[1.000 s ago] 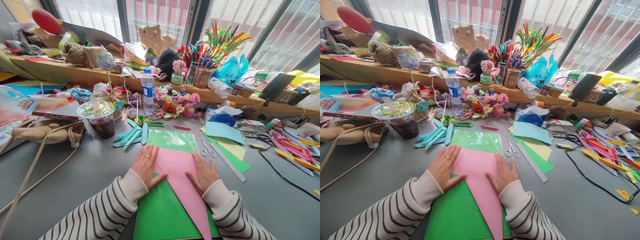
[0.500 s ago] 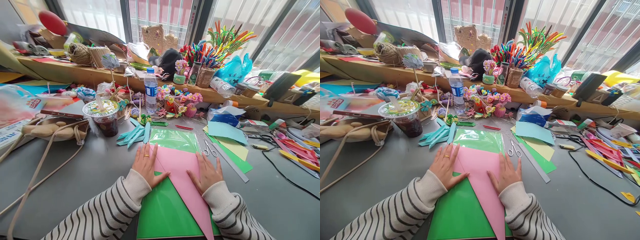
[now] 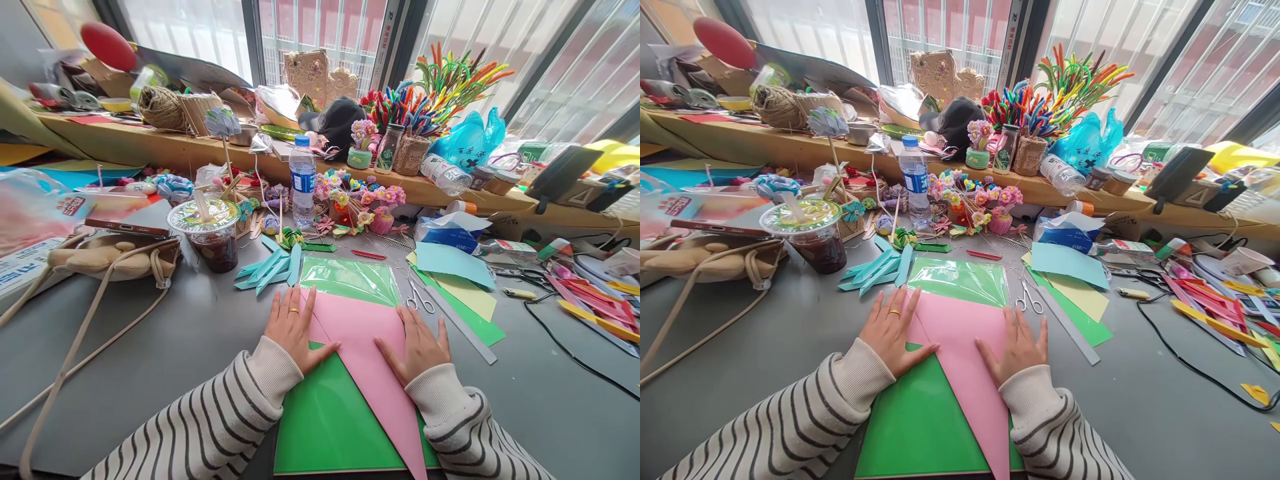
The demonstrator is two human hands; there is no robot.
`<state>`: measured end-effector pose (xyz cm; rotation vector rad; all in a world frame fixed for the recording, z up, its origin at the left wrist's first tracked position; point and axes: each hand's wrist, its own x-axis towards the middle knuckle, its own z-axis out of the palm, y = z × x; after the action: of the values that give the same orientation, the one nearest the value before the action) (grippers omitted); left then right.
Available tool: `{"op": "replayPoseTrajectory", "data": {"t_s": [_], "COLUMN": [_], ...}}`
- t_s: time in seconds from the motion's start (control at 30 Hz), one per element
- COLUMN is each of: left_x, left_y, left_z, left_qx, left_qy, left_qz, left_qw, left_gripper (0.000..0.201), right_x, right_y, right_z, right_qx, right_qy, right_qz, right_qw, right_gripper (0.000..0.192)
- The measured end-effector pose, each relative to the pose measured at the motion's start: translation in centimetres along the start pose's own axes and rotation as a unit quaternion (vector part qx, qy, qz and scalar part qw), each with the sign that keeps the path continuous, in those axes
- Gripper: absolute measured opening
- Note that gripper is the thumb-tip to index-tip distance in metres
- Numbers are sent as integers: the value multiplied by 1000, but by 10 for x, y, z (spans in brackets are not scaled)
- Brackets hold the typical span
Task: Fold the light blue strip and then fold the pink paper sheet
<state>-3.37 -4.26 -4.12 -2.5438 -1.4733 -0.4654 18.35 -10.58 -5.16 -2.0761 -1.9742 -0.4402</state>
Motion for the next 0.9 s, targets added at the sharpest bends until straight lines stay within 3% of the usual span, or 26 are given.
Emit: {"op": "replayPoseTrajectory", "data": {"t_s": [0.17,0.23,0.37,0.43,0.7,0.9], "left_x": [-1,-2,-4,-4,-3,2], "left_y": [2,4,7,9,30,30], "left_z": [-9,-17,-27,-26,-22,-23], "left_qx": [12,10,-12,-18,3,4], "left_qy": [9,6,-20,-21,5,-2], "left_qz": [24,89,250,292,328,361], "left_qw": [1000,996,968,956,945,932], "left_gripper": [89,78,36,31,30,32], "right_x": [0,0,1,1,1,3], "right_y": [1,1,2,2,2,4], "right_z": [1,2,3,3,4,4], "right_qx": [-1,0,8,9,8,18], "right_qy": [-11,-12,-10,-7,11,17], "right_qz": [-7,-11,-12,-12,-23,-30], "right_qw": [1000,1000,1000,1000,1000,999], "right_gripper": [69,69,68,68,66,65]}}
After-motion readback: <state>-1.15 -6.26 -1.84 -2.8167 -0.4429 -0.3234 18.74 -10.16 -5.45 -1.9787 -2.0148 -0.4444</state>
